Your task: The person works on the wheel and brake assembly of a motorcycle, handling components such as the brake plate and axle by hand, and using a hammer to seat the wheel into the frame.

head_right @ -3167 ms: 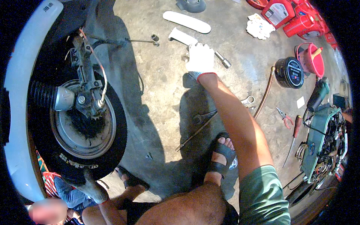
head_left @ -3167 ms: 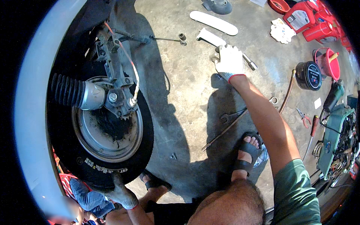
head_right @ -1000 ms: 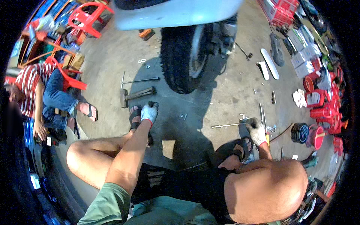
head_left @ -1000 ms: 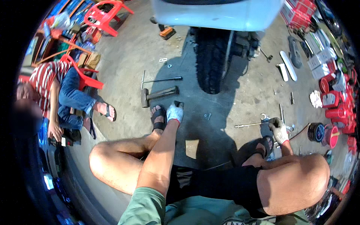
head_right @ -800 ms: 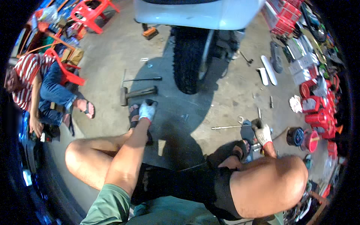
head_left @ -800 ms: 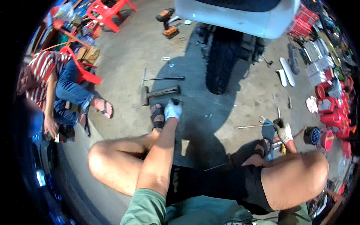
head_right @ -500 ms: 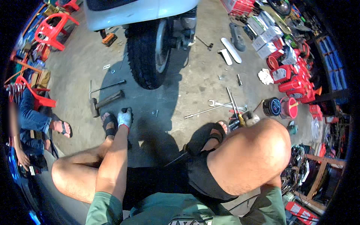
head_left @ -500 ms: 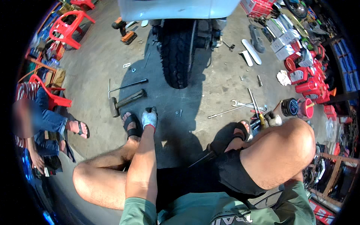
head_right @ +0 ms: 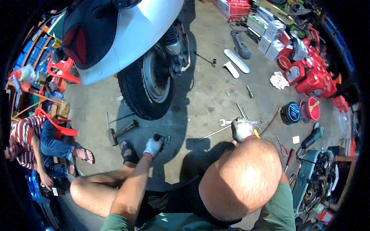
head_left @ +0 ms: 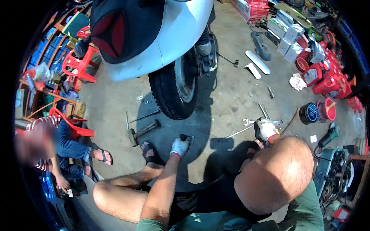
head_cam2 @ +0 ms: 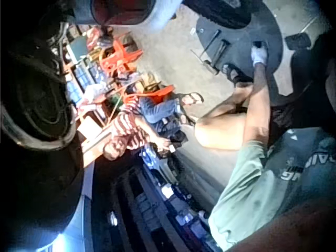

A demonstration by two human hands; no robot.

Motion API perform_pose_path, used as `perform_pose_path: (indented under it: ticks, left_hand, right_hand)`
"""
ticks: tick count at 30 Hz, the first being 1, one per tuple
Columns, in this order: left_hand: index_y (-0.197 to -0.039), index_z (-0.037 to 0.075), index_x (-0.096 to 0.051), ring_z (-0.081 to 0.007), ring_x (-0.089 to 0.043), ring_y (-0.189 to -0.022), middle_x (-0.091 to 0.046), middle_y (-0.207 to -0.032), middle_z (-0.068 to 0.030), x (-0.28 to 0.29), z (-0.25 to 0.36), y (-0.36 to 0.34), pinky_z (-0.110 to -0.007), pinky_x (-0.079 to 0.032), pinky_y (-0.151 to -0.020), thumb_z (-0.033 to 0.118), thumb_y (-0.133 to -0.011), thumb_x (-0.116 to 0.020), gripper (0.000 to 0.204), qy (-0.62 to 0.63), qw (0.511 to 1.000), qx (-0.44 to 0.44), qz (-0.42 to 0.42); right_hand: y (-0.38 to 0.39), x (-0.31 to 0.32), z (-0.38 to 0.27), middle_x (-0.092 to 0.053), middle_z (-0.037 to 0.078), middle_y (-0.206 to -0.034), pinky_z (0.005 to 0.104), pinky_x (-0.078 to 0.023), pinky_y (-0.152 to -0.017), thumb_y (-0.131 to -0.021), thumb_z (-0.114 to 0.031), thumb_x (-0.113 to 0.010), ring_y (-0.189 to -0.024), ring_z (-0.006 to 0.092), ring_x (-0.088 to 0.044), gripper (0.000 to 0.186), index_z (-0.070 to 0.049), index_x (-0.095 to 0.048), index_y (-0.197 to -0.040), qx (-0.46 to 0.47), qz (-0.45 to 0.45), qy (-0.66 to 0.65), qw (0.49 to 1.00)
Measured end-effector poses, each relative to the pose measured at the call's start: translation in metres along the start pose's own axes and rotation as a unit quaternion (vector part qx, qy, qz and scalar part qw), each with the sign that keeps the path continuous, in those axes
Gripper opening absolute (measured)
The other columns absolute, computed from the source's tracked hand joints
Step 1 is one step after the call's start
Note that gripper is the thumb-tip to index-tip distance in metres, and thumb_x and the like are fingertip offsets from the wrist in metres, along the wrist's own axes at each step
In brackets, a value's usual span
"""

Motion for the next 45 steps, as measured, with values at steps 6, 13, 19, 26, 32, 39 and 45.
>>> perform_pose_path:
  ticks: [6, 13, 19, 26, 32, 39, 45]
  left_hand:
    - [-0.102, 0.007, -0.068, -0.0132, -0.058, -0.056, -0.066, -0.073, -0.004, -0.036, 0.033, 0.019, -0.032, -0.048, -0.051, 0.028, -0.09, -0.068, 0.025, 0.078, 0.994, -0.037, -0.072]
    - [-0.087, 0.005, -0.061, -0.0099, -0.052, -0.057, -0.057, -0.069, 0.0002, -0.069, 0.096, 0.046, -0.028, -0.042, -0.053, 0.023, -0.097, -0.061, 0.02, 0.147, 0.979, -0.041, -0.137]
    - [-0.095, 0.007, -0.063, -0.0084, -0.051, -0.056, -0.059, -0.072, -0.0006, -0.071, 0.114, 0.03, -0.024, -0.041, -0.05, 0.021, -0.096, -0.064, 0.015, 0.243, 0.964, -0.019, -0.107]
    - [-0.094, 0.007, -0.061, -0.0152, -0.057, -0.06, -0.061, -0.073, -0.0049, -0.081, 0.157, 0.003, -0.029, -0.045, -0.055, 0.024, -0.097, -0.061, 0.017, 0.402, 0.911, -0.002, -0.093]
    - [-0.095, 0.007, -0.062, -0.0152, -0.058, -0.061, -0.062, -0.075, -0.0046, -0.073, 0.192, -0.011, -0.029, -0.048, -0.056, 0.027, -0.097, -0.062, 0.02, 0.383, 0.919, -0.066, -0.063]
    - [-0.103, 0.008, -0.061, -0.0149, -0.059, -0.073, -0.061, -0.088, -0.005, -0.09, 0.206, -0.041, -0.028, -0.051, -0.065, 0.031, -0.098, -0.059, 0.024, 0.469, 0.875, -0.044, -0.113]
    - [-0.098, 0.012, -0.06, -0.0118, -0.056, -0.073, -0.058, -0.084, -0.0003, -0.092, 0.22, -0.054, -0.026, -0.047, -0.065, 0.03, -0.099, -0.056, 0.018, 0.554, 0.821, 0.008, -0.135]
  right_hand:
    - [-0.032, -0.018, 0.013, -0.064, 0.013, -0.091, 0.0453, -0.049, -0.077, -0.076, -0.016, -0.062, -0.088, 0.0326, -0.063, 0.014, -0.009, -0.066, -0.087, 0.103, 0.122, 0.085, 0.983]
    - [-0.028, 0.039, 0.026, -0.069, 0.016, -0.086, 0.0449, -0.052, -0.081, -0.074, -0.016, -0.06, -0.085, 0.0332, -0.068, 0.023, -0.007, -0.062, -0.095, 0.153, -0.047, 0.017, 0.987]
    - [0.007, 0.099, 0.026, -0.068, 0.014, -0.115, 0.039, -0.051, -0.091, -0.088, -0.02, -0.057, -0.103, 0.0293, -0.065, 0.041, -0.012, -0.06, -0.127, 0.107, -0.173, -0.337, 0.919]
    - [0.056, 0.063, 0.058, -0.062, 0.0, -0.092, 0.0282, -0.046, -0.076, -0.094, -0.034, -0.058, -0.085, 0.0113, -0.054, 0.04, 0.002, -0.064, -0.112, -0.055, -0.135, -0.704, 0.695]
    - [0.054, 0.036, 0.029, -0.066, 0.013, -0.111, 0.0313, -0.046, -0.094, -0.082, 0.0, -0.062, -0.104, 0.0211, -0.061, 0.046, 0.004, -0.056, -0.128, -0.072, 0.191, -0.532, 0.821]
    - [0.05, -0.006, 0.048, -0.063, 0.003, -0.094, 0.0254, -0.045, -0.074, -0.095, -0.009, -0.057, -0.084, 0.0115, -0.055, 0.018, 0.0, -0.064, -0.109, -0.199, 0.245, -0.658, 0.684]
    - [0.051, 0.015, 0.043, -0.06, -0.001, -0.094, 0.024, -0.044, -0.072, -0.097, -0.013, -0.055, -0.083, 0.0081, -0.052, 0.017, -0.004, -0.061, -0.11, -0.299, 0.163, -0.788, 0.512]
Point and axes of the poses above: each hand's wrist, its own y-axis away from the middle knuckle, its own x-axis out of the back of the hand, z = x × y, the point moved 2 cm from there along -y, towards the middle knuckle
